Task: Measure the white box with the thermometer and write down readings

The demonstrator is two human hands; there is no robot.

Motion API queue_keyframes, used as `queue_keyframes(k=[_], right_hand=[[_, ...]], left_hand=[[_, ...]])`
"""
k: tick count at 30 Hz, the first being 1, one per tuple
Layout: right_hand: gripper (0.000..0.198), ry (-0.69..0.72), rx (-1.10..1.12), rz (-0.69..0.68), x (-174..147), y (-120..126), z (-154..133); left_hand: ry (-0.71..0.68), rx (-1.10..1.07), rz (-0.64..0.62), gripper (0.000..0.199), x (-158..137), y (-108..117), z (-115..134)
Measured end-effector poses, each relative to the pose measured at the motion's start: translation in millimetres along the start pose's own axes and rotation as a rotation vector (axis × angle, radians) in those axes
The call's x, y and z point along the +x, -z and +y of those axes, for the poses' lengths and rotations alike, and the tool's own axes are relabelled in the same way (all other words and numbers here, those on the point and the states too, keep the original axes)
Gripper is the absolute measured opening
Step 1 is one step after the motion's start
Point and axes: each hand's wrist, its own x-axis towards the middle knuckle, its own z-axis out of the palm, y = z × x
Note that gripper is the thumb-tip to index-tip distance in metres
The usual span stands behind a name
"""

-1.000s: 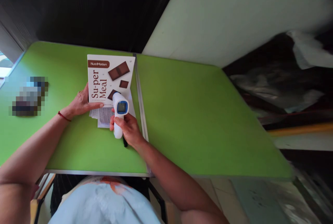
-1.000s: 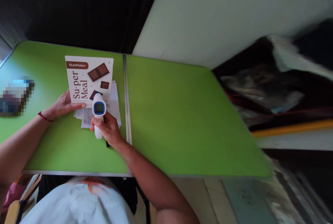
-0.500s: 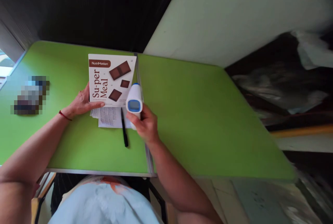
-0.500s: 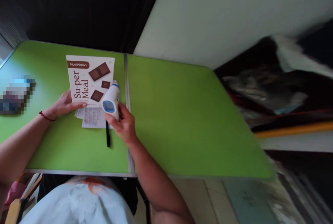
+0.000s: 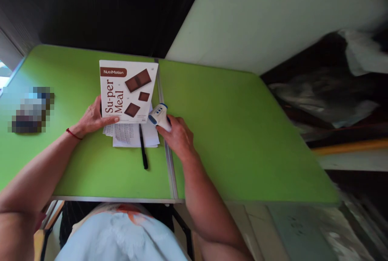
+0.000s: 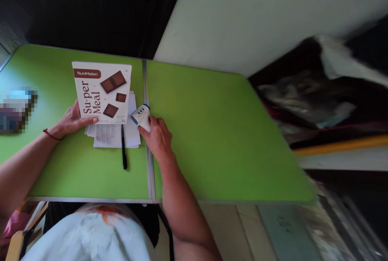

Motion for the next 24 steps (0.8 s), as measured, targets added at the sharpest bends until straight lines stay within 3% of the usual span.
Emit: queue_keyframes(k=[5,10,13,17,20,24], right_hand=[[0.034,0.073,-0.038,-0.01,2,0,7],[0.028,0.172,0.061,0.127,-2,6,-6],[0.015,0.207,0.248,0.006,-13,5,-23],[0.018,0.265,0.293,-0.182,-28,-4,-40],[0.012,0.262,0.284,-0.239,-32,-4,-44],[0.023,0.315,0.489,-0.288,-27,13,-42]], left_hand=[[-0.018,0.039,0.083,0.105,0,-3,-7],[-0.073,0.126,0.125,0.107,2,-5,-5],[-0.088,0.142,0.125,0.112,3,-5,-8],[-0.069,0.204,0.122,0.116,4,-5,-13],[-0.055,0.259,0.092,0.114,5,-6,-14],[-0.013,0.412,0.04,0.103,6,-9,-15]])
